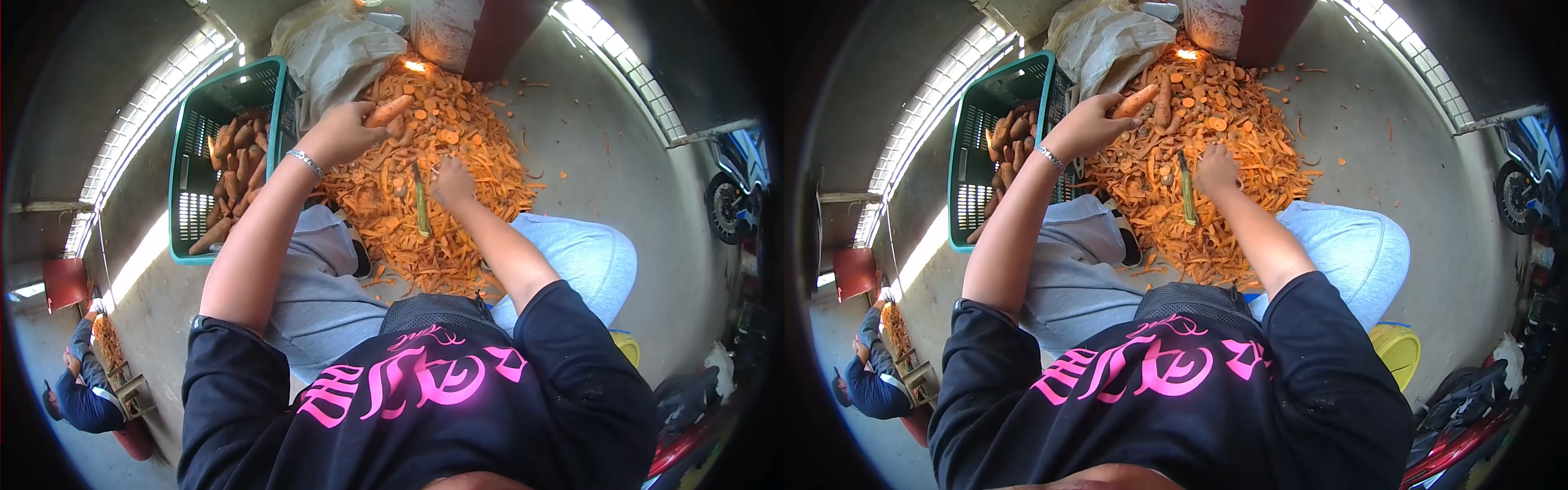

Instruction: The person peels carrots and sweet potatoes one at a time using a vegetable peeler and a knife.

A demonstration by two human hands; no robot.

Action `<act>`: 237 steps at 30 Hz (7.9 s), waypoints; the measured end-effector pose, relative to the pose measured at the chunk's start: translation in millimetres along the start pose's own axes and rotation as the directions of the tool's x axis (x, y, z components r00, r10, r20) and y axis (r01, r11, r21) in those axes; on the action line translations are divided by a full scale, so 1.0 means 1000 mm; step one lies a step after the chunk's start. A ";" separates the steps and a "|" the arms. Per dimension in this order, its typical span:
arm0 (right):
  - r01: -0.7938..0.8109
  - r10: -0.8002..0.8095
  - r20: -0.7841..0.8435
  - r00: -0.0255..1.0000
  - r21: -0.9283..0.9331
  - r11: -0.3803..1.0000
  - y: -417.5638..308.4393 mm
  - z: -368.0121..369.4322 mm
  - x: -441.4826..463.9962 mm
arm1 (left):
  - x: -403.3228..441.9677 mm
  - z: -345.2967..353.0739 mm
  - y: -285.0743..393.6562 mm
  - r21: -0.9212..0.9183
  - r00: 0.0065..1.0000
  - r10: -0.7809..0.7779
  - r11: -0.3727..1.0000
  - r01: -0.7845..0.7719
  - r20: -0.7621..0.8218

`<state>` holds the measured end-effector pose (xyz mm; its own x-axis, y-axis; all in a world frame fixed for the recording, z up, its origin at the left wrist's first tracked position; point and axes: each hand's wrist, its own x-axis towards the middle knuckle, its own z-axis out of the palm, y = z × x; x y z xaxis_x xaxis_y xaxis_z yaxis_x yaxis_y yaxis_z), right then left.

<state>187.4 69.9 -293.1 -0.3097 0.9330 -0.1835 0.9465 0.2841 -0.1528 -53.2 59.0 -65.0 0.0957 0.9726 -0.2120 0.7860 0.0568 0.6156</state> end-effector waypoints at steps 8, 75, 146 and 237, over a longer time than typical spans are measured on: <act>0.123 -0.186 0.226 0.956 0.264 0.957 -0.017 0.016 -0.023 | 0.001 0.000 0.007 0.073 0.999 0.023 0.997 -0.025 0.035; 0.076 -0.369 -0.007 0.929 0.982 0.172 -0.028 -0.270 -0.028 | -0.014 -0.015 0.033 -0.687 0.946 0.289 0.718 -0.112 0.147; 0.646 -0.624 -0.357 0.695 -0.071 0.760 -0.026 -0.304 -0.053 | -0.030 -0.023 0.039 -0.743 0.803 0.434 0.669 0.017 0.409; 0.550 -0.440 -0.567 0.697 0.029 0.834 0.031 -0.320 0.003 | -0.047 -0.005 0.066 -0.869 0.876 0.104 0.220 0.442 0.472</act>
<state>245.3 152.4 12.7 -0.5808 0.6503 0.4897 0.6167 0.7442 -0.2568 -9.2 18.5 -10.3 0.4536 0.7512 -0.4796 -0.3155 0.6386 0.7019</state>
